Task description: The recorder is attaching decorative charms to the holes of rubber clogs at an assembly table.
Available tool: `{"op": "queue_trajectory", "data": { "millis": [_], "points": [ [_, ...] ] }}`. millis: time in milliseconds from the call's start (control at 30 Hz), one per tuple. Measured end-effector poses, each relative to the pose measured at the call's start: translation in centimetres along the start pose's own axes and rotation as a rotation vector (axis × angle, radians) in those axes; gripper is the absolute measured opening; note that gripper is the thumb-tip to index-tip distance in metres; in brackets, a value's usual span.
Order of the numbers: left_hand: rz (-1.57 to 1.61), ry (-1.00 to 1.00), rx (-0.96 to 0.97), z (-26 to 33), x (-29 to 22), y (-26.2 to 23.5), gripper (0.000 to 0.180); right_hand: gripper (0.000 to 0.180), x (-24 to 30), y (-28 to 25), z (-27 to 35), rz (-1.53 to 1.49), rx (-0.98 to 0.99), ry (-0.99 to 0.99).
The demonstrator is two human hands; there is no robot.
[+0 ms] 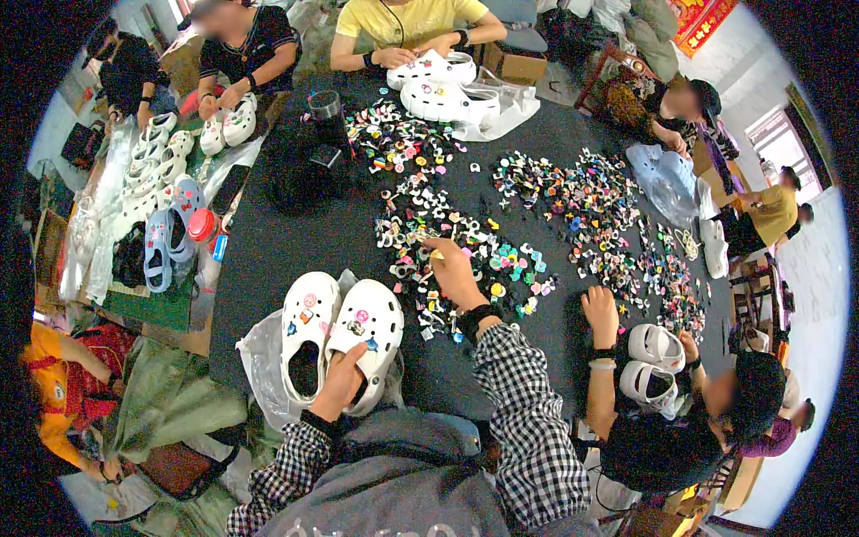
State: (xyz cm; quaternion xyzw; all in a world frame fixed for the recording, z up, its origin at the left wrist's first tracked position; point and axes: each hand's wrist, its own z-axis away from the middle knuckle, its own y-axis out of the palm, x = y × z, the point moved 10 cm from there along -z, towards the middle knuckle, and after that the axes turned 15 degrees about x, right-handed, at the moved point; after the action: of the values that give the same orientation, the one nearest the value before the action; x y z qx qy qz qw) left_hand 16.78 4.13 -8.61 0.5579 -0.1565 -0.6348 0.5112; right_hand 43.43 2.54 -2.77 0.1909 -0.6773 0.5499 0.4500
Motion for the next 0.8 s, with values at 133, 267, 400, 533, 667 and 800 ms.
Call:
{"op": "queue_trajectory", "data": {
  "millis": [133,267,400,533,667,800],
  "points": [
    [-0.031,0.031,0.001,-0.1,0.1,-0.3,0.038,0.026,-0.3,-2.8,2.7,0.045,-0.099,0.029],
    [-0.012,0.014,0.003,-0.2,0.1,0.0,0.043,0.02,-2.5,-3.1,5.5,0.02,-0.076,0.117],
    [0.009,0.023,0.006,-0.1,0.0,0.2,0.042,0.024,-2.3,-1.7,7.2,0.164,0.036,0.13],
    [-0.001,0.043,0.051,-0.2,-0.1,0.3,0.044,0.028,-2.3,0.5,8.2,0.127,0.085,0.217],
    [-0.001,0.01,0.048,-0.3,0.3,0.0,0.044,0.035,-1.2,1.9,7.8,0.21,0.06,0.199],
    [-0.031,0.034,0.056,-0.4,0.1,0.1,0.044,0.032,-1.1,1.8,7.5,0.153,0.035,0.187]
  ]
}}
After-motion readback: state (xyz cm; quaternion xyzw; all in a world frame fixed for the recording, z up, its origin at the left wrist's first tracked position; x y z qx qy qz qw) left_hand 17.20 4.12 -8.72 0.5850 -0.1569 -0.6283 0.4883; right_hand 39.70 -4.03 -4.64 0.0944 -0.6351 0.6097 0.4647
